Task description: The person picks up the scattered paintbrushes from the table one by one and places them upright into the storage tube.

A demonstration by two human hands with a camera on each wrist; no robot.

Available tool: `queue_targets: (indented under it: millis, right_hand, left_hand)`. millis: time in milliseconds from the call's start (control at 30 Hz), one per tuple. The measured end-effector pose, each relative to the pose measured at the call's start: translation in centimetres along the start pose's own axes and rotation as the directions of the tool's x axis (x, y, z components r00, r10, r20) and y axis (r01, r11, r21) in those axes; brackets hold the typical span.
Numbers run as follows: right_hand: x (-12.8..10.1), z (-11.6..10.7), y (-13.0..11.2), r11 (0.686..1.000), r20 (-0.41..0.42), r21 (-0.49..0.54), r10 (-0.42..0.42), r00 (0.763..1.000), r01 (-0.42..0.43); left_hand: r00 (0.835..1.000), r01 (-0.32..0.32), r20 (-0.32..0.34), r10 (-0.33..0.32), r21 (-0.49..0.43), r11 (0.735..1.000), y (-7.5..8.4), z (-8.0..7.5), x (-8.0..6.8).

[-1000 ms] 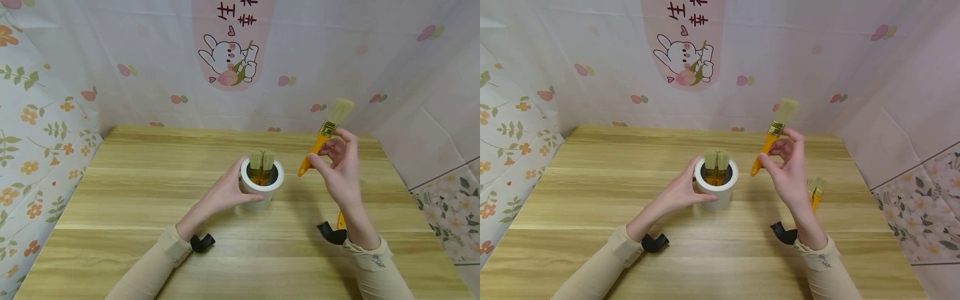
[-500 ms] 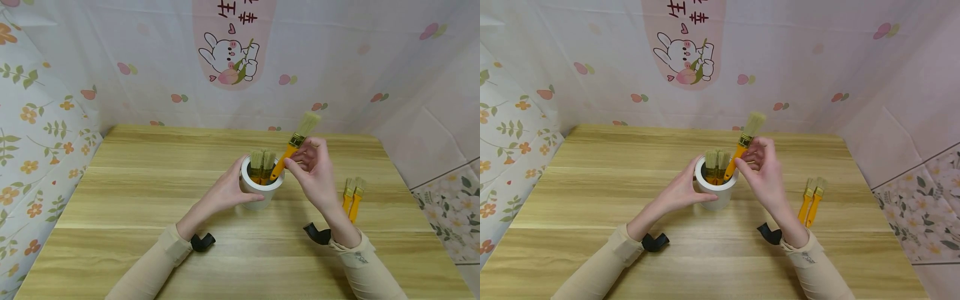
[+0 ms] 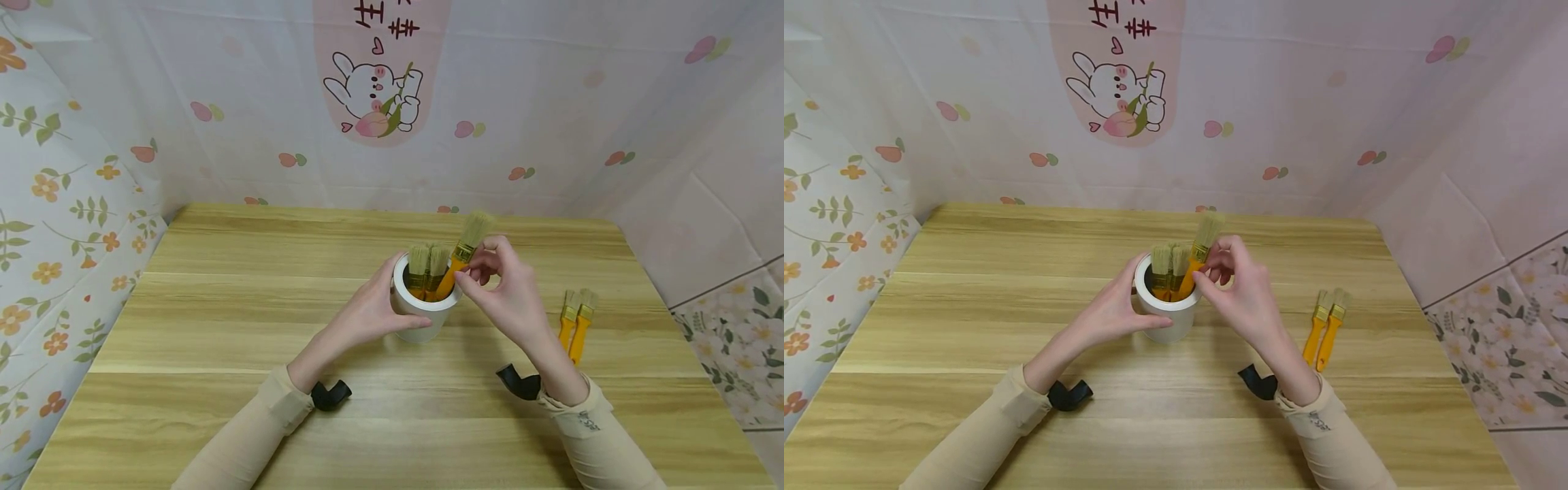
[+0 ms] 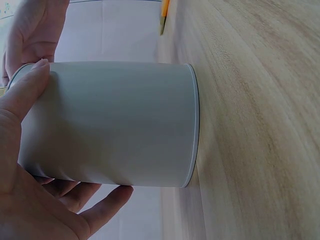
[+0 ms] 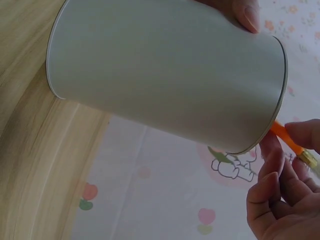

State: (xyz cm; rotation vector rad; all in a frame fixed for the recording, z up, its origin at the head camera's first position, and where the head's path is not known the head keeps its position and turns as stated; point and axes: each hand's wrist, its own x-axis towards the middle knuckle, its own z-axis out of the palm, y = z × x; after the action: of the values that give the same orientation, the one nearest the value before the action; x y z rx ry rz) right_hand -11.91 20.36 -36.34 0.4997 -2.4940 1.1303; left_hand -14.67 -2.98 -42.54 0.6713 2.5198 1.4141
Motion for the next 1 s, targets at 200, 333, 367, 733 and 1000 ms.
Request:
queue_targets:
  millis: [200, 333, 367, 733, 1000]
  right_hand:
    - [0.0, 0.0, 0.2, 0.999, 0.062, -0.044, 0.019, 0.998, -0.016]
    - [0.0, -0.1, 0.4, 0.999, 0.08, -0.024, 0.024, 0.997, -0.022]
    - [0.0, -0.1, 0.4, 1.0, 0.08, -0.011, 0.021, 0.997, -0.021]
    - [0.0, -1.3, 0.8, 0.997, 0.028, 0.066, 0.033, 0.999, -0.034]
    - [-0.6, -3.0, 1.6, 0.99, 0.008, 0.068, 0.12, 0.993, -0.12]
  left_hand:
    - [1.0, -0.003, -0.003, 0.003, 0.002, 1.0, 0.0, 0.0, 0.0]
    - [1.0, -0.006, -0.003, 0.006, -0.002, 1.0, 0.0, 0.0, 0.1]
    - [1.0, -0.006, -0.003, 0.006, -0.003, 1.0, 0.0, 0.0, 0.1]
    - [1.0, 0.0, -0.008, 0.0, -0.002, 1.0, 0.1, 0.1, 0.2]
    - [1.0, 0.021, -0.005, -0.021, 0.009, 1.0, 0.2, 0.1, 0.1]
